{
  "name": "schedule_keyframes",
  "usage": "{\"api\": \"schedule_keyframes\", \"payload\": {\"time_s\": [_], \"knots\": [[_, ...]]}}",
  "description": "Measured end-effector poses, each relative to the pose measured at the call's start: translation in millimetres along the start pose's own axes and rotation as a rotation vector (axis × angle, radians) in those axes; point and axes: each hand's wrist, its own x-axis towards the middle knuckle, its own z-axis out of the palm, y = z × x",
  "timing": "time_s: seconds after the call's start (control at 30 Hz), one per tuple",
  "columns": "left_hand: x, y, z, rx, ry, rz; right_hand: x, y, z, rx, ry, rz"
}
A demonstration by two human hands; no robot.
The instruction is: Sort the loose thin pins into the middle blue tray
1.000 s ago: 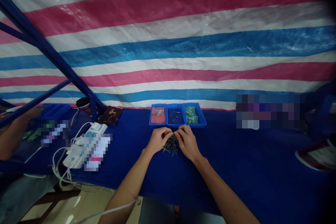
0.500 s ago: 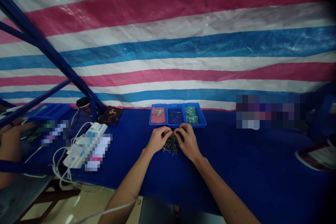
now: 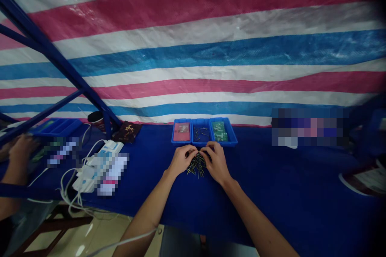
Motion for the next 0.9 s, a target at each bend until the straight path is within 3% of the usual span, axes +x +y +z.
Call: {"api": "schedule_keyframes", "payload": {"time_s": [0.5, 0.9], "knots": [[0.2, 1.5, -0.6, 0.006, -0.007, -0.002, 3.8, -2.4, -1.6, -0.047, -0.111, 0.021], [0.4, 3.1, -2.3, -0.004, 0.007, -0.012, 0.9, 3.6, 2.3, 0.053, -0.051, 0.016]]}}
